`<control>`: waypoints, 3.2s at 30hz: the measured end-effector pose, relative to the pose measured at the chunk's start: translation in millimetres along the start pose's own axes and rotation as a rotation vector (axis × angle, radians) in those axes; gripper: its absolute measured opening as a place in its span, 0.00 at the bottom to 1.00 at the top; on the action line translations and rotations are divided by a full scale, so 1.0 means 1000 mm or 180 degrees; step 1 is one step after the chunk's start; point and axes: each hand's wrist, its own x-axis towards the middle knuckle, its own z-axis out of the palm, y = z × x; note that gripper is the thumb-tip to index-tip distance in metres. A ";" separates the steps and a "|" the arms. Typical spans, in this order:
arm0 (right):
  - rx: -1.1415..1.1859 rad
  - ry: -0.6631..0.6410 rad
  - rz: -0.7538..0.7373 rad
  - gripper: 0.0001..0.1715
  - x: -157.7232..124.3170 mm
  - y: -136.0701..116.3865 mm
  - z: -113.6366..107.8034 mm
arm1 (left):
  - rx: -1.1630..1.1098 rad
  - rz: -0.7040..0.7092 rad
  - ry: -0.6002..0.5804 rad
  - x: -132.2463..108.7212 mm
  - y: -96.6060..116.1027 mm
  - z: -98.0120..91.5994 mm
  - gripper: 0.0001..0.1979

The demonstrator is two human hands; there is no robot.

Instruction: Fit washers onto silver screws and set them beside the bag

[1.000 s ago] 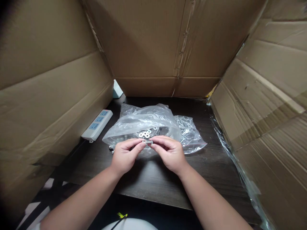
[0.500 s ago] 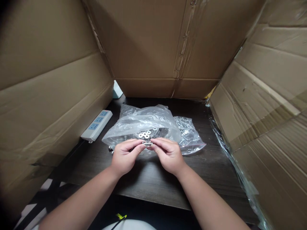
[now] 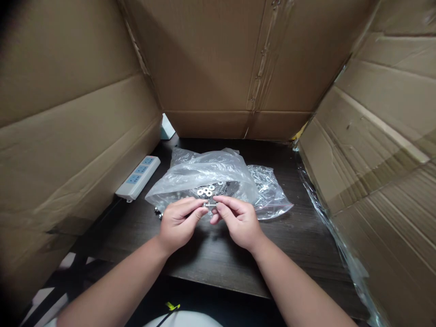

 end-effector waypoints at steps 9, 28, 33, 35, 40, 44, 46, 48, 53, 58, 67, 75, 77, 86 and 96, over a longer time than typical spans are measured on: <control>0.0880 -0.0202 0.0587 0.11 0.002 0.001 -0.001 | 0.0090 0.0528 -0.0129 0.003 0.000 -0.001 0.07; 0.0499 -0.0431 0.1202 0.31 0.001 -0.007 -0.001 | 0.0095 0.0520 0.0051 0.001 -0.001 0.004 0.08; 0.0795 -0.0340 0.1016 0.31 0.003 -0.004 -0.005 | 0.0093 0.0169 0.0200 0.001 -0.001 0.003 0.06; 0.0791 -0.0305 0.0758 0.25 0.003 -0.006 -0.004 | 0.0052 0.0026 0.0251 0.001 -0.002 0.003 0.06; 0.0742 -0.0140 0.0501 0.19 0.000 -0.012 0.003 | -0.0132 -0.0074 0.0186 0.002 -0.001 0.002 0.06; 0.0665 -0.0092 0.0613 0.16 0.000 -0.014 0.005 | -0.0141 0.0116 0.0084 0.001 0.000 0.002 0.06; 0.0575 -0.0213 0.0787 0.20 0.000 -0.013 0.004 | -0.0131 0.0218 0.0086 0.001 0.001 0.002 0.07; 0.0561 -0.0311 0.1028 0.27 0.001 -0.010 0.003 | -0.0114 0.0249 0.0077 0.002 0.002 0.002 0.07; 0.0823 -0.0259 0.1145 0.30 0.003 -0.006 0.000 | -0.0125 0.0077 0.0134 0.002 0.001 0.001 0.06; 0.0897 -0.0181 0.0575 0.22 0.001 -0.011 0.003 | -0.0216 -0.0174 0.0258 0.001 -0.002 0.001 0.05; 0.0793 -0.0306 0.0668 0.13 0.000 -0.017 -0.001 | -0.0230 0.0150 0.0023 0.003 0.002 -0.001 0.07; 0.1059 -0.0520 0.1418 0.33 0.003 -0.007 -0.001 | -0.0152 0.0340 0.0056 0.001 0.002 0.001 0.08; 0.1019 -0.0446 0.1271 0.30 0.003 -0.007 -0.001 | -0.0140 0.0233 0.0113 0.001 0.002 0.001 0.07; 0.0894 -0.0111 0.0546 0.15 0.000 -0.012 0.003 | -0.0132 -0.0022 0.0123 -0.001 0.000 0.000 0.07; 0.1181 -0.0607 0.1279 0.23 0.003 -0.009 -0.004 | -0.0096 0.0519 -0.0044 0.000 0.002 0.001 0.09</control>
